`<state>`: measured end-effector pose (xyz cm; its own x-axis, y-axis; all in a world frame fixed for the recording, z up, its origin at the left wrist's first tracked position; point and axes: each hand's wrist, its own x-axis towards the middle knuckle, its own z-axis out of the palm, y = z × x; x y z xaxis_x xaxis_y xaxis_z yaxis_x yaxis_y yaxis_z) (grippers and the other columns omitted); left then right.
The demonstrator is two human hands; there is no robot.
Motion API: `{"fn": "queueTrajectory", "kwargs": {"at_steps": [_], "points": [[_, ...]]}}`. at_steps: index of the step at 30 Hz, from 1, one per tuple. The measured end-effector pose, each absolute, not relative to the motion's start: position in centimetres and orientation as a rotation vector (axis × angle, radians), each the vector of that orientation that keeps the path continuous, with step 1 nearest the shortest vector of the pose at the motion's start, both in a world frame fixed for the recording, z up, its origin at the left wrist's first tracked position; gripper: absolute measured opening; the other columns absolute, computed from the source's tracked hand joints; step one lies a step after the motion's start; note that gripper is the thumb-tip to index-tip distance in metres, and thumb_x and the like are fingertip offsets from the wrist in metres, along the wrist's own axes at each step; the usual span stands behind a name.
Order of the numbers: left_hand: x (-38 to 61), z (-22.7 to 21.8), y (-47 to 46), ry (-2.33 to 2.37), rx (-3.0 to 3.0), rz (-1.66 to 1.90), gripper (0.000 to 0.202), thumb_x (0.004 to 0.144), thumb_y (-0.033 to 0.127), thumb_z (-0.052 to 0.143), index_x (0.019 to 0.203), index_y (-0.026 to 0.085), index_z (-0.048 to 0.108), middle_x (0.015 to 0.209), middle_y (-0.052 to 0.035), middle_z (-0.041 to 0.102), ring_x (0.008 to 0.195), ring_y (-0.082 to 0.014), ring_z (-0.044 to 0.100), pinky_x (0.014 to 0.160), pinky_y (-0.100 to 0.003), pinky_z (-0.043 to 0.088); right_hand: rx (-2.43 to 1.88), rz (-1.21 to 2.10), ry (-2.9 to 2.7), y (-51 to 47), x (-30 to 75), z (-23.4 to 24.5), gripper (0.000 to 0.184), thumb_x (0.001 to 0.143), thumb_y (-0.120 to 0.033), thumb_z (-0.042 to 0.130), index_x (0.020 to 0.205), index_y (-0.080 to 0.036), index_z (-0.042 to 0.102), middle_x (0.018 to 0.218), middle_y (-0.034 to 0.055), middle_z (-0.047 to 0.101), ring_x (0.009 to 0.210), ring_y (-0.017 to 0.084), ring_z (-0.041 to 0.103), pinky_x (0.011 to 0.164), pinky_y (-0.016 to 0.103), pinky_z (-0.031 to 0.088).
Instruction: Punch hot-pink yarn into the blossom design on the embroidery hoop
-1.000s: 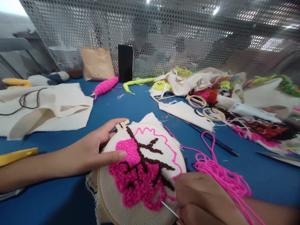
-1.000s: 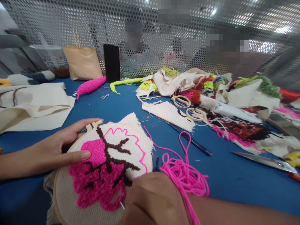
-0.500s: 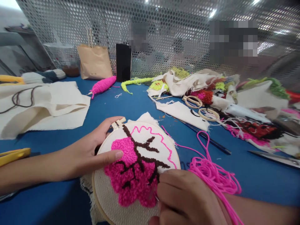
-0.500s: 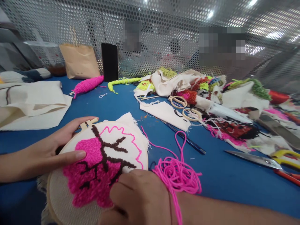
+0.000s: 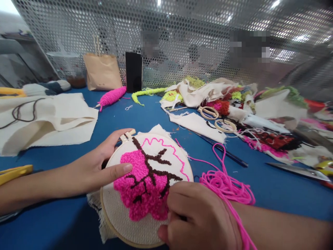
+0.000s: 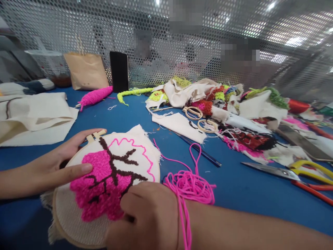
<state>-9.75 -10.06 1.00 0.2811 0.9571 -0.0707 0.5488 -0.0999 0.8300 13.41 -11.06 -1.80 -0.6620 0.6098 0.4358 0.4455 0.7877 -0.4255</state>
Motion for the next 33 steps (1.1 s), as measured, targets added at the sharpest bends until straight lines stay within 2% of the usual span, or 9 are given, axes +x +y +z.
{"fn": "queueTrajectory", "kwargs": {"at_steps": [6, 10, 13, 16, 18, 20, 23, 29, 33], "points": [[-9.8, 1.3, -10.2, 1.327, 1.699, 0.644, 0.067, 0.085, 0.05, 0.048, 0.14, 0.028, 0.018, 0.142, -0.0042, 0.043, 0.12, -0.0264, 0.049, 0.098, -0.034, 0.044, -0.775, 0.451, -2.45, -10.8, 13.4, -1.8, 0.016, 0.064, -0.015, 0.04, 0.05, -0.02, 0.035, 0.048, -0.0054, 0.036, 0.045, 0.009, 0.022, 0.042, 0.027, 0.018], [-9.8, 1.1, -9.9, 1.332, 1.668, 0.631, 0.071, 0.083, 0.052, 0.051, 0.14, 0.026, 0.018, 0.15, -0.0061, 0.031, 0.126, -0.0284, 0.043, 0.098, -0.034, 0.045, -0.62, 0.34, -2.559, -10.5, 13.8, -1.7, 0.022, 0.072, -0.014, 0.042, 0.051, -0.02, 0.039, 0.05, -0.0039, 0.04, 0.045, 0.01, 0.026, 0.042, 0.028, 0.018], [-9.9, 0.8, -9.8, 1.351, 1.626, 0.614, 0.072, 0.082, 0.054, 0.05, 0.14, 0.026, 0.017, 0.153, -0.0045, 0.025, 0.13, -0.0302, 0.039, 0.098, -0.033, 0.045, -0.407, 0.15, -2.603, -10.4, 14.1, -1.5, 0.035, 0.081, -0.011, 0.038, 0.048, -0.02, 0.046, 0.05, -0.0002, 0.046, 0.047, 0.013, 0.035, 0.044, 0.03, 0.023], [-10.0, 0.7, -9.7, 1.352, 1.637, 0.646, 0.076, 0.079, 0.052, 0.057, 0.141, 0.025, 0.021, 0.149, -0.0047, 0.035, 0.132, -0.0327, 0.035, 0.102, -0.036, 0.042, -0.629, 0.149, -2.41, -10.9, 13.9, -1.4, 0.048, 0.093, -0.016, 0.029, 0.051, -0.019, 0.052, 0.052, 0.0011, 0.048, 0.048, 0.013, 0.041, 0.045, 0.029, 0.029], [-10.1, 0.8, -9.6, 1.303, 1.535, 0.674, 0.076, 0.079, 0.047, 0.06, 0.141, 0.027, 0.021, 0.141, -0.005, 0.047, 0.126, -0.031, 0.045, 0.095, -0.034, 0.049, -0.735, 0.179, -2.268, -11.5, 13.6, -1.5, 0.052, 0.097, -0.024, 0.027, 0.054, -0.019, 0.055, 0.05, -0.0001, 0.047, 0.044, 0.012, 0.04, 0.042, 0.028, 0.027], [-10.1, 0.9, -9.5, 1.206, 1.389, 0.702, 0.07, 0.082, 0.04, 0.059, 0.14, 0.031, 0.022, 0.132, -0.0018, 0.057, 0.117, -0.0262, 0.056, 0.086, -0.029, 0.053, -0.837, 0.191, -2.28, -12.0, 13.4, -1.6, 0.045, 0.095, -0.025, 0.033, 0.058, -0.019, 0.058, 0.052, 0.0001, 0.049, 0.045, 0.012, 0.042, 0.041, 0.029, 0.027], [-10.2, 1.3, -9.2, 1.08, 1.271, 0.725, 0.055, 0.088, 0.034, 0.053, 0.136, 0.034, 0.026, 0.122, 0.0043, 0.064, 0.11, -0.0195, 0.061, 0.086, -0.024, 0.052, -0.917, 0.232, -2.408, -12.0, 13.6, -1.6, 0.034, 0.092, -0.024, 0.041, 0.068, -0.018, 0.063, 0.059, 0.0015, 0.055, 0.052, 0.014, 0.047, 0.045, 0.029, 0.032], [-10.4, 1.5, -9.0, 1.081, 1.321, 0.72, 0.054, 0.089, 0.032, 0.053, 0.136, 0.032, 0.027, 0.124, 0.0071, 0.062, 0.113, -0.0154, 0.058, 0.087, -0.018, 0.049, -0.713, 0.302, -2.525, -11.1, 14.5, -1.3, 0.038, 0.096, -0.03, 0.036, 0.077, -0.015, 0.065, 0.066, 0.0044, 0.059, 0.058, 0.015, 0.051, 0.051, 0.029, 0.04], [-10.3, 1.3, -9.2, 1.13, 1.381, 0.729, 0.055, 0.086, 0.031, 0.055, 0.135, 0.032, 0.029, 0.132, 0.0065, 0.056, 0.111, -0.0115, 0.058, 0.085, -0.012, 0.047, -0.549, 0.069, -2.415, -11.1, 13.8, -2.4, 0.037, 0.094, -0.011, 0.037, 0.068, -0.017, 0.063, 0.055, 0.0005, 0.052, 0.049, 0.014, 0.043, 0.045, 0.028, 0.034]]}}
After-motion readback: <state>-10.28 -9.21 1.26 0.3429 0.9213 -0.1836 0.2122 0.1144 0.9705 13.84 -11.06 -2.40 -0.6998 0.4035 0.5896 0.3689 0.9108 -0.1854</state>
